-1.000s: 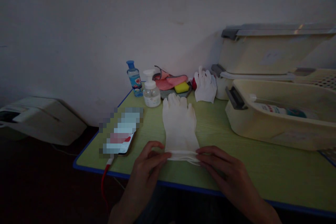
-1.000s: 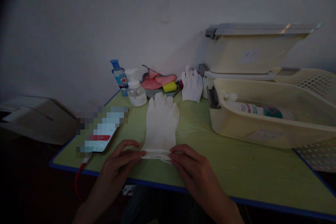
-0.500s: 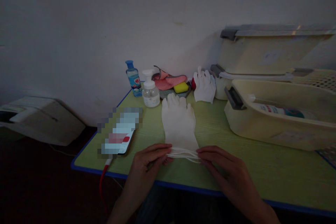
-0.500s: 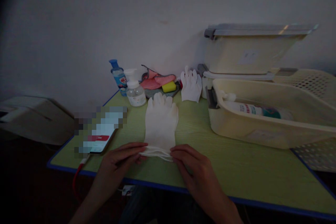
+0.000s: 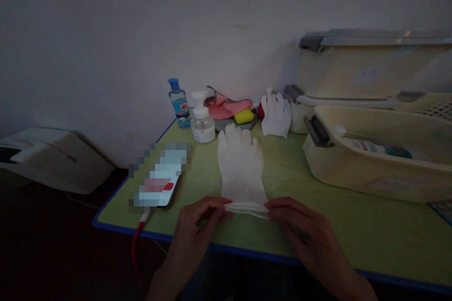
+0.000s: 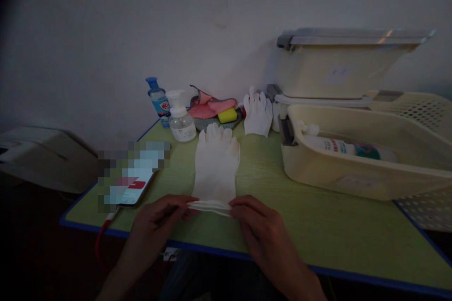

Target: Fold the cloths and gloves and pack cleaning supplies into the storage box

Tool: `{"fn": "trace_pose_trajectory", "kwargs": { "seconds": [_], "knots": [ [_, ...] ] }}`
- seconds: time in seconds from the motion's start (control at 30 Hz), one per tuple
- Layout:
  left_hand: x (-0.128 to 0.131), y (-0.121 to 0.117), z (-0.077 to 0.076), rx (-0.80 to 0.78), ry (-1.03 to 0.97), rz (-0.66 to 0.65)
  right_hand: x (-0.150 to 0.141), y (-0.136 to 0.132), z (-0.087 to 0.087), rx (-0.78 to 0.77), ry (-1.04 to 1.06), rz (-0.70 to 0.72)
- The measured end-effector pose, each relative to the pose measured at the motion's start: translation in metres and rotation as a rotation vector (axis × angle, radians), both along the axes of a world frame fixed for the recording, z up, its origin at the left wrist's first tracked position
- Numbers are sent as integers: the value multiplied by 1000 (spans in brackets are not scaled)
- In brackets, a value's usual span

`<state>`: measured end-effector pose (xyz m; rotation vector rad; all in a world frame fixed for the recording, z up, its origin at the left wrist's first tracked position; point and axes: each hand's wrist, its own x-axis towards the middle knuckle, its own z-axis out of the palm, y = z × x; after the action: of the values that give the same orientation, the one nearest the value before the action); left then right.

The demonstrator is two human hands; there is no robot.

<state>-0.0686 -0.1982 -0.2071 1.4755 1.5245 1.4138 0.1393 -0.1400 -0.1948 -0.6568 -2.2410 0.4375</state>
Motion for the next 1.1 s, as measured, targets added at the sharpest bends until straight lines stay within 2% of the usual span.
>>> {"fn": "trace_pose_trajectory", "kwargs": {
  "seconds": [0.4, 0.97, 1.1],
  "knots": [
    [1, 0, -6, 211, 272, 31, -5, -2, -2, 68, -26, -69],
    [2, -3, -6, 245, 238, 59, -2, -2, -4, 169, -16, -144],
    [1, -3, -6, 196, 225, 62, -2, -2, -8, 156, -82, -148]
  ]
}}
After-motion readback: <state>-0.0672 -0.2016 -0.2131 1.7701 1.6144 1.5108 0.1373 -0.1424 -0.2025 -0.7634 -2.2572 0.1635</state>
